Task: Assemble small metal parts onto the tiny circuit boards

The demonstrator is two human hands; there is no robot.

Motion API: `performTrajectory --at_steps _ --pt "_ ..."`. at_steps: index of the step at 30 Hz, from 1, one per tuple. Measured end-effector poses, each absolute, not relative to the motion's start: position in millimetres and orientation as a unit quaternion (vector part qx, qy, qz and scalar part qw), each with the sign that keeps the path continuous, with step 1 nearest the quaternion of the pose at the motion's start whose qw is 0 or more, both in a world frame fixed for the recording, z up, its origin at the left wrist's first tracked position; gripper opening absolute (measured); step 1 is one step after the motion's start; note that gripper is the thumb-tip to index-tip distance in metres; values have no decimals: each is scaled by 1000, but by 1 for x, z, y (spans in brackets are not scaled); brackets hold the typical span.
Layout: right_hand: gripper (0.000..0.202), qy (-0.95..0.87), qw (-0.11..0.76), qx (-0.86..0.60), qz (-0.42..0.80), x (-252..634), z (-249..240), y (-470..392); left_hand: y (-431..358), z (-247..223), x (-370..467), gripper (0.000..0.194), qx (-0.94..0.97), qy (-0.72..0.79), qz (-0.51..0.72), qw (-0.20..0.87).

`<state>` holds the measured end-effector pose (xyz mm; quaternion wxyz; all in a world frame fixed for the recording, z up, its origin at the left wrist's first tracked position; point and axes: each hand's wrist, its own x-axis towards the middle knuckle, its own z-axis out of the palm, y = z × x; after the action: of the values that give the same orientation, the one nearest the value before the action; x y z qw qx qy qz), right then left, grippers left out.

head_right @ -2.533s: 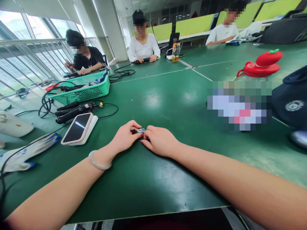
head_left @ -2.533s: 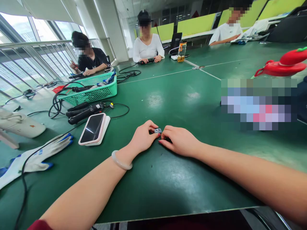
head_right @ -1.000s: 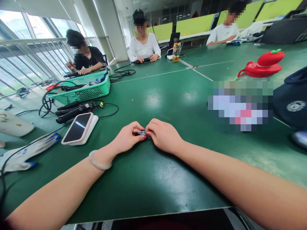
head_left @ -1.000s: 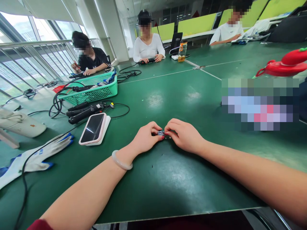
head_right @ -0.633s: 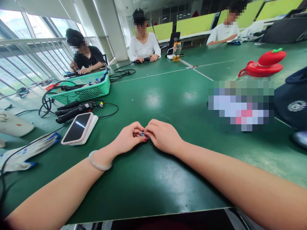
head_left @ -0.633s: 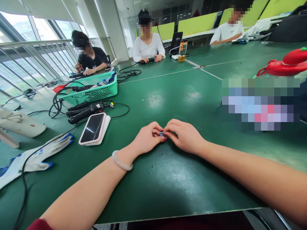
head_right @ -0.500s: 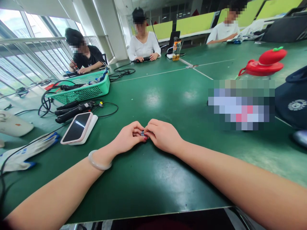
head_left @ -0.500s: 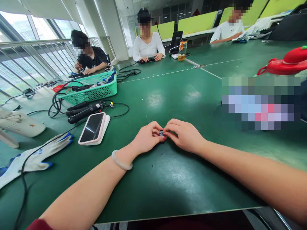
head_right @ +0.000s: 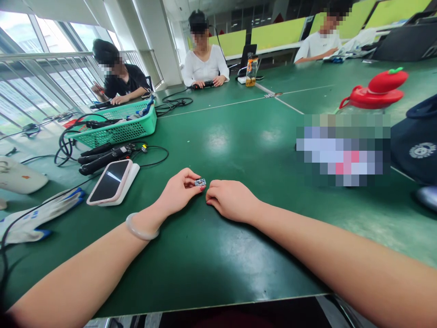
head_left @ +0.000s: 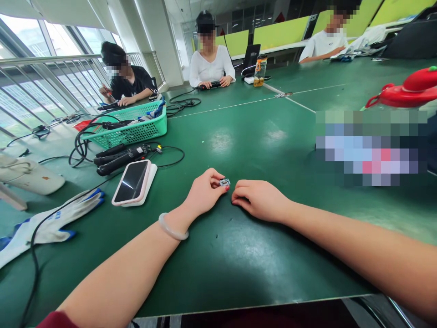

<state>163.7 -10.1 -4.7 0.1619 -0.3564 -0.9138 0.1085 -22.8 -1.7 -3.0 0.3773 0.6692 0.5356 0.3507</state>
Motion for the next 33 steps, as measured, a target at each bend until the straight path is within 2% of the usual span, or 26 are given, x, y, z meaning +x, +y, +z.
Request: performTrajectory --at_steps 3,6,10,15,20,26,33 --pt "16 -904 192 -367 100 165 -4 -9 -4 1 -22 22 680 538 342 362" --pt "14 -878 258 -391 101 168 -2 -7 -5 3 -21 23 686 538 340 352" --pt "11 -834 319 -429 139 169 0 -4 -4 2 -21 27 678 533 344 370" --pt "8 -813 348 -436 167 168 -1 -2 -3 0 -22 29 667 518 348 406" --pt "21 -831 381 -384 133 168 -3 -1 -3 1 -21 30 657 498 356 439" --pt "13 -834 421 -342 104 168 -1 -4 -3 3 -18 33 595 448 388 543" --pt "11 -838 431 -333 35 168 -3 -6 -4 3 -19 35 592 429 391 559"
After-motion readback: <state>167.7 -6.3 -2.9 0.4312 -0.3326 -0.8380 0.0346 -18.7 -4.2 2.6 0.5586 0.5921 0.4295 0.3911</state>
